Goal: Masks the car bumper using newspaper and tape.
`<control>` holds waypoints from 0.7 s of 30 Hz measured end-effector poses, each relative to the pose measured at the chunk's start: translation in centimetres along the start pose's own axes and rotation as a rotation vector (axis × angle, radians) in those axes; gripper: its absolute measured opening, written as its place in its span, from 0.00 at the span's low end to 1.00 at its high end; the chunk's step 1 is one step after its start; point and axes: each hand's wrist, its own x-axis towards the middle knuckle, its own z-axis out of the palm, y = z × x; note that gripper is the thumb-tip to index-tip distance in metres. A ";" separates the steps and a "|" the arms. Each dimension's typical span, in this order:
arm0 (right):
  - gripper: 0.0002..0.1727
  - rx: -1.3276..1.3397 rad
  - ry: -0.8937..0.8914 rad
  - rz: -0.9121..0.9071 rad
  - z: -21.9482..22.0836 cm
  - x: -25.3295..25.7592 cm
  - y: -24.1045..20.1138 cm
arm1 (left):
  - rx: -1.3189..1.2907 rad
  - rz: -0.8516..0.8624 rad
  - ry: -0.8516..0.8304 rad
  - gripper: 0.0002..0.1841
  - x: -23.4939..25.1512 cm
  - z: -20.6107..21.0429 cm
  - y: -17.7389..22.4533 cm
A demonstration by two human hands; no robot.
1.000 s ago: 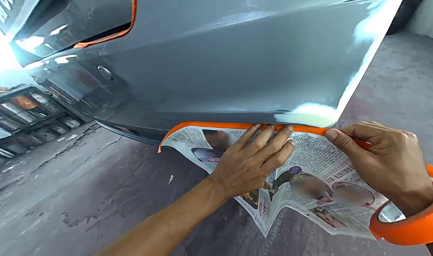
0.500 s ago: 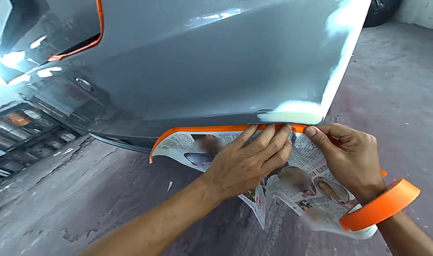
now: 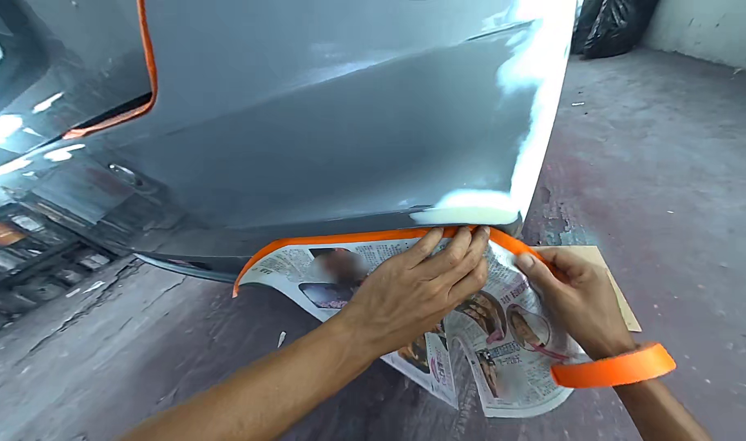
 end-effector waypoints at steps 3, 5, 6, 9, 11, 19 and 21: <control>0.16 0.188 -0.030 0.091 -1.1 -1.3 3.7 | -0.015 0.001 0.014 0.21 0.1 -0.1 -0.1; 0.14 0.265 -0.009 0.127 -1.2 -1.5 5.3 | -0.029 -0.002 0.028 0.20 0.2 -0.1 -0.1; 0.14 0.282 0.003 0.132 -1.1 -1.4 6.1 | -0.030 -0.003 0.031 0.20 0.2 0.0 0.0; 0.14 0.256 0.042 0.132 -0.2 -0.6 7.9 | -0.007 -0.006 0.034 0.20 0.1 0.1 0.1; 0.13 0.188 0.081 0.112 0.7 0.4 8.5 | 0.014 0.003 0.026 0.21 0.1 0.2 0.0; 0.13 0.033 0.149 0.138 2.9 2.7 8.0 | 0.031 0.025 0.013 0.21 0.0 -0.1 -0.2; 0.13 0.018 0.171 0.120 3.1 2.9 8.0 | 0.026 0.033 0.010 0.21 0.0 -0.1 -0.3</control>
